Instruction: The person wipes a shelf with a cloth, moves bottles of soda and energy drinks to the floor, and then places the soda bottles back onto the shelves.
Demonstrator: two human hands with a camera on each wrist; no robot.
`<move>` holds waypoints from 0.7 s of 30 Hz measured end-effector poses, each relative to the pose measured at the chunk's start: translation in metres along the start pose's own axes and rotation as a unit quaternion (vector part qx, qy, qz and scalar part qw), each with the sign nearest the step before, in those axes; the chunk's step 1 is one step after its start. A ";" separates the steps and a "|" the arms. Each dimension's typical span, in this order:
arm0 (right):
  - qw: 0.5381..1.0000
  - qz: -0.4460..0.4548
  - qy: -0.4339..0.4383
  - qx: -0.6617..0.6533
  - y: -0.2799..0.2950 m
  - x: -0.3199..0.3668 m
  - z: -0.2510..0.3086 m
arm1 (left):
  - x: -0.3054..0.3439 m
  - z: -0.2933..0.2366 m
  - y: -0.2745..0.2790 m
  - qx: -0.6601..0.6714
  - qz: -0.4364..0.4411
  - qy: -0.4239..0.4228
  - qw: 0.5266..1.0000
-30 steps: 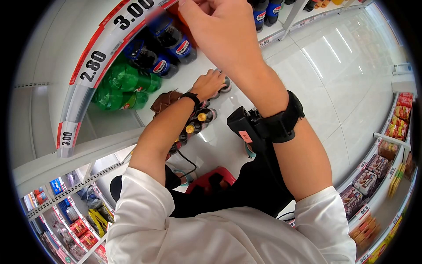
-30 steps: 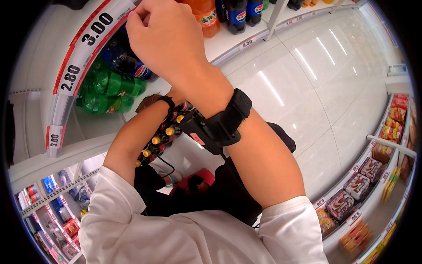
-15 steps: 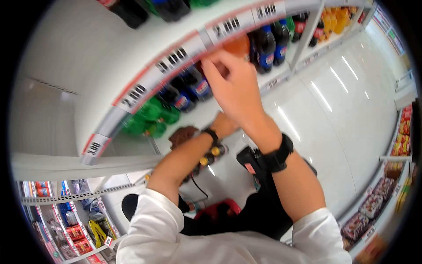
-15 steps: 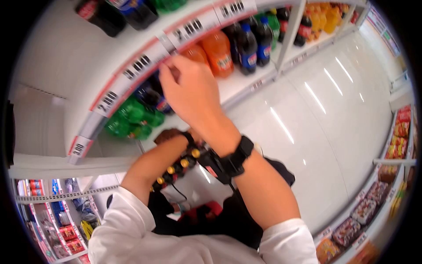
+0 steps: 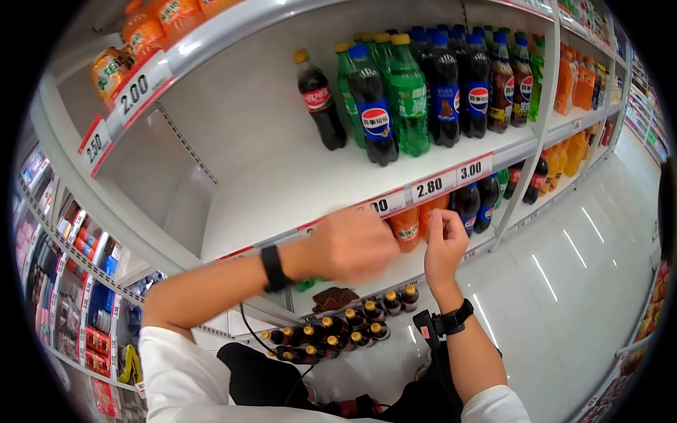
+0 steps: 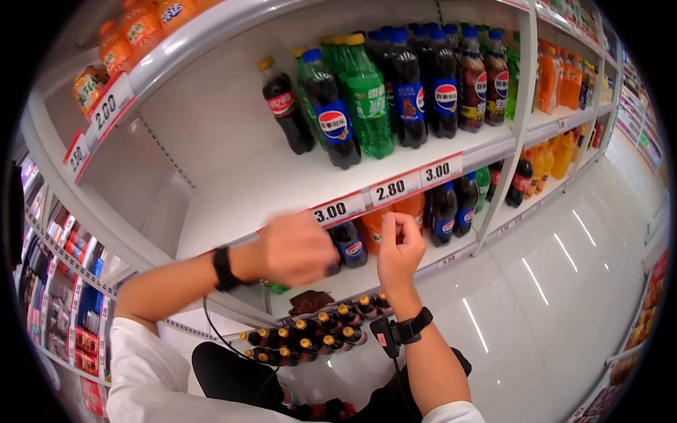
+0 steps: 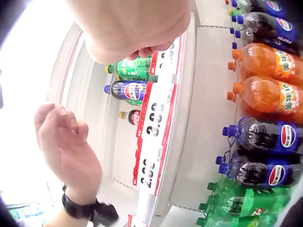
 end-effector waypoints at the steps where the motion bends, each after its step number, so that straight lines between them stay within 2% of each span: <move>1: 1.000 0.004 0.004 -0.004 -0.001 0.002 0.002 | -0.005 0.023 0.019 -0.050 -0.002 0.027 0.998; 2: 1.000 0.012 0.007 0.004 -0.003 0.004 0.003 | -0.006 0.050 0.040 -0.083 -0.023 0.056 0.995; 3: 1.000 0.019 0.011 0.011 -0.005 0.005 0.005 | -0.014 0.068 0.062 -0.143 -0.043 0.045 0.988; 7: 0.999 0.025 0.036 0.013 -0.009 0.007 0.009 | -0.017 0.167 0.112 -0.314 -0.022 0.160 0.935; 8: 0.999 0.023 0.038 0.012 -0.010 0.007 0.008 | -0.018 0.184 0.116 -0.314 -0.023 0.157 0.936; 10: 0.998 -0.007 0.067 -0.020 -0.007 0.007 0.011 | -0.009 0.240 0.131 -0.363 -0.019 0.291 0.885; 11: 0.997 -0.014 0.077 -0.015 -0.005 0.006 0.011 | -0.013 0.254 0.132 -0.362 -0.022 0.289 0.886; 13: 0.996 -0.018 0.088 -0.014 -0.006 0.005 0.012 | 0.003 0.302 0.141 -0.343 -0.031 0.430 0.834; 16: 0.995 -0.020 0.098 -0.004 -0.008 0.003 0.011 | -0.001 0.343 0.140 -0.266 -0.044 0.442 0.856; 17: 0.994 -0.025 0.105 -0.003 -0.007 0.003 0.011 | -0.004 0.345 0.124 -0.295 0.070 0.425 0.853; 18: 0.993 -0.027 0.113 -0.002 -0.008 0.001 0.011 | -0.004 0.352 0.120 -0.293 0.067 0.426 0.853; 20: 0.994 -0.027 0.110 -0.003 -0.009 0.000 0.011 | 0.012 0.385 0.110 -0.150 0.044 0.501 0.851; 21: 0.993 -0.025 0.111 -0.001 -0.009 -0.001 0.012 | 0.012 0.394 0.109 -0.149 0.044 0.502 0.851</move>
Point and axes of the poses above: each hand's wrist, its own x-axis away from the middle knuckle, its own y-axis out of the back of the hand, z = x × y, the point moved 10 cm from there along -x, towards the middle knuckle, and after that the axes turned 1 degree about -x, right-handed, at the moved point
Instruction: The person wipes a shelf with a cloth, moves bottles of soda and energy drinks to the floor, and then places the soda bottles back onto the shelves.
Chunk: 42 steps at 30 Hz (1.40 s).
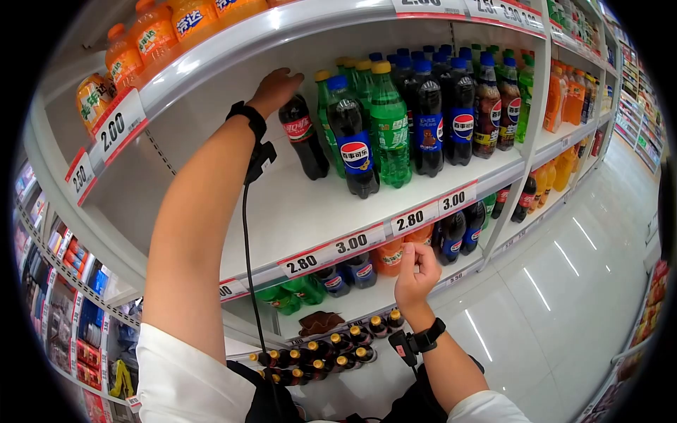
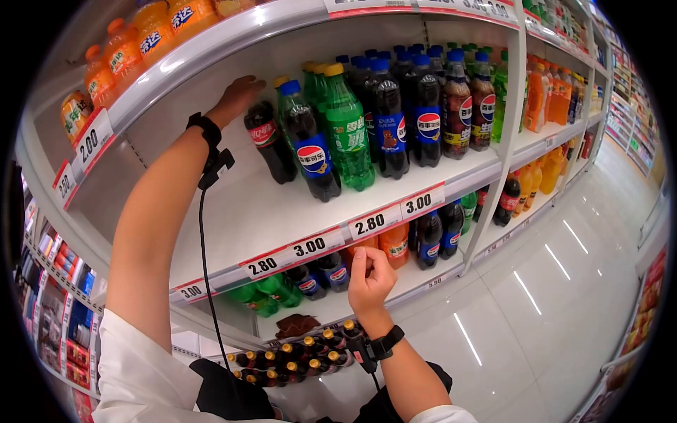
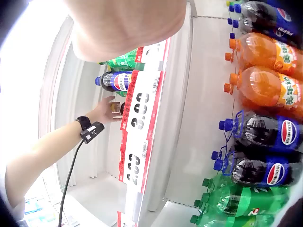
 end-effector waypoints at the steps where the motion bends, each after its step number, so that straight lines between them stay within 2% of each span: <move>1: 1.000 0.002 0.002 0.002 0.000 -0.001 0.000 | -0.006 0.004 -0.005 -0.046 0.014 0.028 0.998; 3: 1.000 0.010 -0.003 0.003 -0.002 -0.002 -0.001 | -0.011 0.008 -0.013 -0.091 0.027 0.055 0.994; 5: 1.000 0.017 -0.007 0.006 -0.002 -0.002 -0.004 | -0.009 -0.003 -0.004 -0.190 -0.013 0.054 0.980; 6: 1.000 0.026 -0.010 0.011 -0.003 -0.001 -0.005 | -0.006 -0.008 -0.004 -0.188 -0.012 0.054 0.981; 8: 0.999 0.033 -0.011 0.017 -0.003 -0.002 -0.008 | 0.008 -0.027 0.008 -0.278 -0.024 0.089 0.956; 11: 0.999 0.043 -0.014 0.023 -0.005 -0.001 -0.010 | 0.006 -0.024 0.004 -0.324 -0.017 0.072 0.943; 15: 0.999 0.044 -0.009 0.019 -0.010 0.000 -0.006 | 0.002 -0.018 0.005 -0.310 0.026 0.091 0.946; 17: 0.999 0.050 -0.009 0.018 -0.012 0.001 -0.005 | 0.006 -0.016 0.002 -0.246 0.088 0.107 0.959; 21: 0.999 0.047 -0.009 0.017 -0.012 0.003 -0.006 | 0.001 -0.005 0.005 -0.260 0.101 0.094 0.956; 23: 0.998 0.051 -0.010 0.018 -0.013 0.003 -0.005 | -0.010 0.006 -0.004 -0.368 0.109 0.029 0.923; 26: 0.999 0.052 -0.007 0.014 -0.014 0.004 -0.003 | 0.007 -0.002 0.004 -0.316 0.120 0.051 0.940; 30: 0.998 0.053 -0.006 0.014 -0.014 0.005 0.000 | 0.035 -0.008 0.020 -0.272 0.114 0.083 0.952; 33: 0.998 0.058 0.002 0.014 -0.015 0.006 0.004 | 0.043 0.008 0.023 -0.258 0.094 0.083 0.958; 35: 0.998 0.062 0.008 0.015 -0.015 0.007 0.010 | 0.050 -0.001 0.029 -0.291 0.054 0.031 0.955; 37: 0.998 0.061 0.011 0.015 -0.015 0.007 0.015 | 0.061 0.001 0.030 -0.286 0.058 0.038 0.956; 40: 0.997 0.068 0.021 0.027 -0.014 0.008 0.020 | 0.079 -0.013 0.042 -0.277 0.016 0.015 0.961; 42: 0.997 0.071 0.021 0.028 -0.013 0.008 0.025 | 0.092 -0.036 0.053 -0.282 -0.018 -0.031 0.959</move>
Point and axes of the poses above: each hand's wrist, its own x-axis away from the middle knuckle, its own y-axis out of the back of the hand, z = x × y, the point moved 10 cm from there along -x, towards the middle knuckle, and after that the axes turned 1 degree about -x, right-handed, at the moved point
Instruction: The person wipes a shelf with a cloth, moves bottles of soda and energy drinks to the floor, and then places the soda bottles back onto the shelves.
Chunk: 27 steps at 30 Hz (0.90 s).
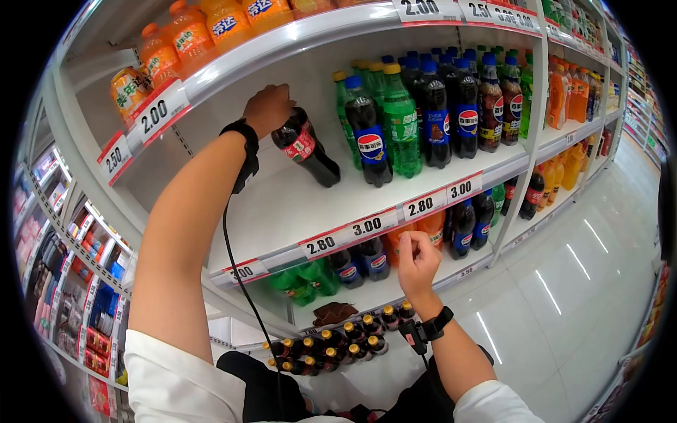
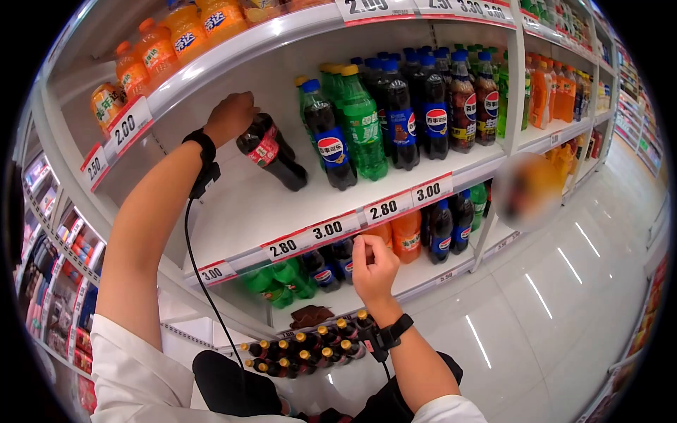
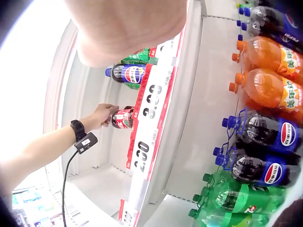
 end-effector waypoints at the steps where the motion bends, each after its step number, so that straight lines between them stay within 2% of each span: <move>1: 1.000 0.004 -0.002 0.003 0.000 0.001 0.002 | 0.006 -0.004 0.006 -0.003 0.001 0.002 1.000; 3: 1.000 0.011 -0.014 0.000 -0.001 0.002 0.000 | 0.016 -0.023 0.023 -0.021 -0.025 -0.043 0.999; 4: 1.000 0.017 -0.026 0.002 -0.003 0.004 -0.003 | 0.021 -0.026 0.029 -0.025 -0.025 -0.042 0.998; 5: 1.000 0.017 -0.026 -0.002 -0.005 0.005 -0.004 | 0.026 -0.037 0.032 -0.042 -0.014 -0.075 0.996; 7: 1.000 0.013 0.013 0.015 -0.007 0.007 0.002 | 0.037 -0.051 0.037 -0.061 -0.003 -0.110 0.992; 10: 0.999 0.038 -0.008 0.002 -0.015 0.012 0.007 | 0.058 -0.069 0.044 -0.099 -0.004 -0.161 0.982; 13: 0.999 0.047 -0.002 0.015 -0.018 0.016 0.014 | 0.076 -0.079 0.056 -0.107 -0.007 -0.192 0.975; 18: 0.998 0.051 0.023 0.030 -0.018 0.017 0.022 | 0.094 -0.077 0.080 -0.086 -0.027 -0.177 0.980; 20: 0.997 0.054 0.017 0.045 -0.018 0.020 0.024 | 0.105 -0.087 0.103 -0.107 -0.051 -0.225 0.967; 21: 0.997 0.051 0.038 0.050 -0.019 0.022 0.024 | 0.110 -0.084 0.111 -0.113 -0.039 -0.220 0.968; 25: 0.997 0.053 0.037 0.047 -0.016 0.022 0.028 | 0.145 -0.096 0.164 -0.053 -0.123 -0.250 0.959; 26: 0.997 0.049 0.031 0.043 -0.015 0.021 0.027 | 0.155 -0.096 0.176 -0.046 -0.127 -0.234 0.963; 27: 0.998 0.046 0.023 0.041 -0.013 0.020 0.025 | 0.171 -0.104 0.192 -0.045 -0.172 -0.260 0.949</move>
Point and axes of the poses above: each hand's wrist, its own x-axis away from the middle knuckle, its own y-axis out of the back of the hand, z = x × y, the point moved 10 cm from there along -x, towards the middle knuckle, and after that the axes turned 1 degree about -x, right-handed, at the moved point
